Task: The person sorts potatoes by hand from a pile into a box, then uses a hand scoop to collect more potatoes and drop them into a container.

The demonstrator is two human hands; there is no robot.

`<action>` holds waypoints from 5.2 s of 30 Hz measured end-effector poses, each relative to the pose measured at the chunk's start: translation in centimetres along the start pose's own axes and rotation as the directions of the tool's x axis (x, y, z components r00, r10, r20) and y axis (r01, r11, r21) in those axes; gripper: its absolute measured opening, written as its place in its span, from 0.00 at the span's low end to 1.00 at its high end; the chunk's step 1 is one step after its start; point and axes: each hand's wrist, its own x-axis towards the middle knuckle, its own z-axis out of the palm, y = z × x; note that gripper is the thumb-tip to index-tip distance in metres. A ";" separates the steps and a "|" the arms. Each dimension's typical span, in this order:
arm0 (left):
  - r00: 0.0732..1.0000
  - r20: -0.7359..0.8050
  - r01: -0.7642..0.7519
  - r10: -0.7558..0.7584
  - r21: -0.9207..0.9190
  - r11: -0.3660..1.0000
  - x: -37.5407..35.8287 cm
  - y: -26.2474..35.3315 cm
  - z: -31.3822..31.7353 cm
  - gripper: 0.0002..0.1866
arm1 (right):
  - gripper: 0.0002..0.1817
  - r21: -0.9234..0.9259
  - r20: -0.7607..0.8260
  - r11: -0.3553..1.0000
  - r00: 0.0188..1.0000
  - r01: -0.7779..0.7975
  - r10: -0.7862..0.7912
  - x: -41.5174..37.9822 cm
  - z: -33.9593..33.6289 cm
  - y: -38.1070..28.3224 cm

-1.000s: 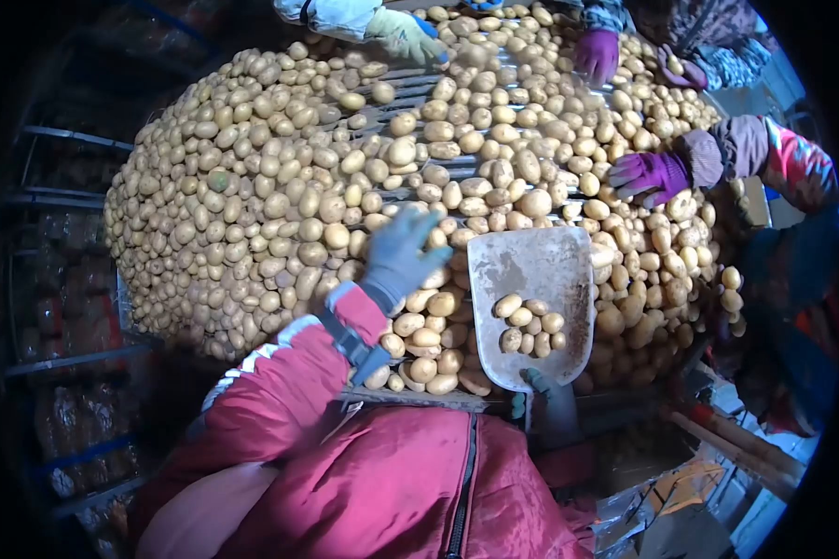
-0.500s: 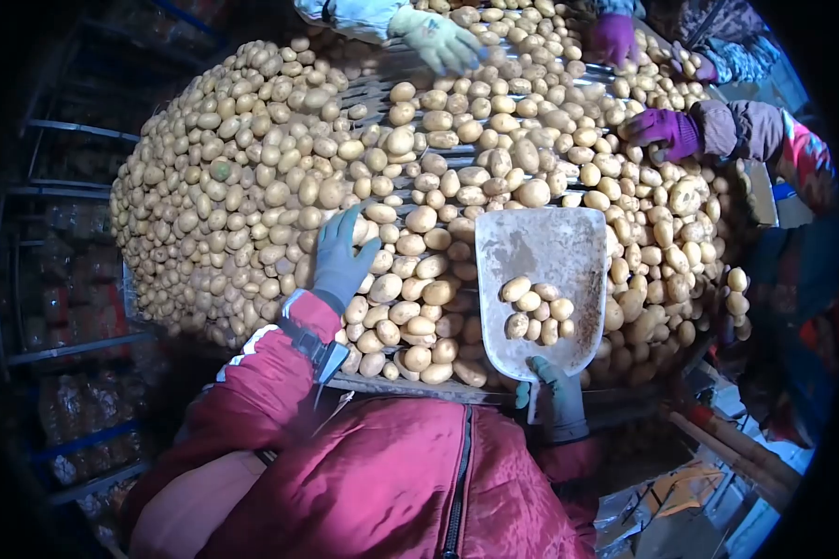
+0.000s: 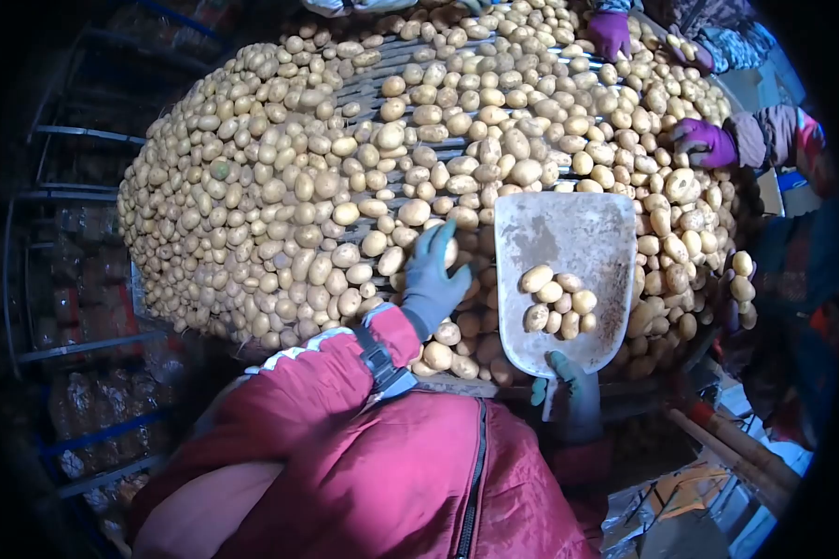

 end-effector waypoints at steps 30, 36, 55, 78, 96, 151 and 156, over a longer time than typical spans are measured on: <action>0.990 0.039 0.136 -0.139 0.070 0.988 -2.3 -5.5 -0.2 0.23 | 0.18 -0.039 -0.072 0.997 0.995 0.070 -0.073 -0.4 0.0 0.1; 0.973 0.191 0.149 -0.128 -0.097 0.984 -3.3 -1.1 2.1 0.31 | 0.16 0.061 -0.032 0.994 0.995 0.091 -0.089 -0.2 -0.4 0.6; 0.988 0.147 0.039 -0.040 0.011 0.999 4.6 -13.3 -8.3 0.16 | 0.14 0.055 0.001 0.998 1.000 -0.020 0.020 0.9 -0.7 0.8; 0.943 0.278 0.171 -0.183 0.068 0.983 6.8 -11.2 -6.6 0.19 | 0.23 -0.010 -0.026 0.999 0.999 -0.045 0.045 -0.8 0.3 1.7; 0.966 0.212 -0.230 0.148 0.441 0.868 11.6 -10.1 -6.1 0.12 | 0.26 0.044 -0.054 0.991 0.990 -0.129 0.131 -0.8 0.0 3.1; 0.959 0.112 0.217 -0.262 0.309 0.926 12.2 -8.4 -2.4 0.22 | 0.10 -0.071 -0.010 0.997 0.999 0.036 -0.037 -0.9 2.9 3.6; 0.935 0.138 0.308 -0.325 0.130 0.942 11.9 -9.5 -3.6 0.19 | 0.13 -0.481 0.137 0.843 0.971 0.240 -0.198 0.6 -0.7 5.7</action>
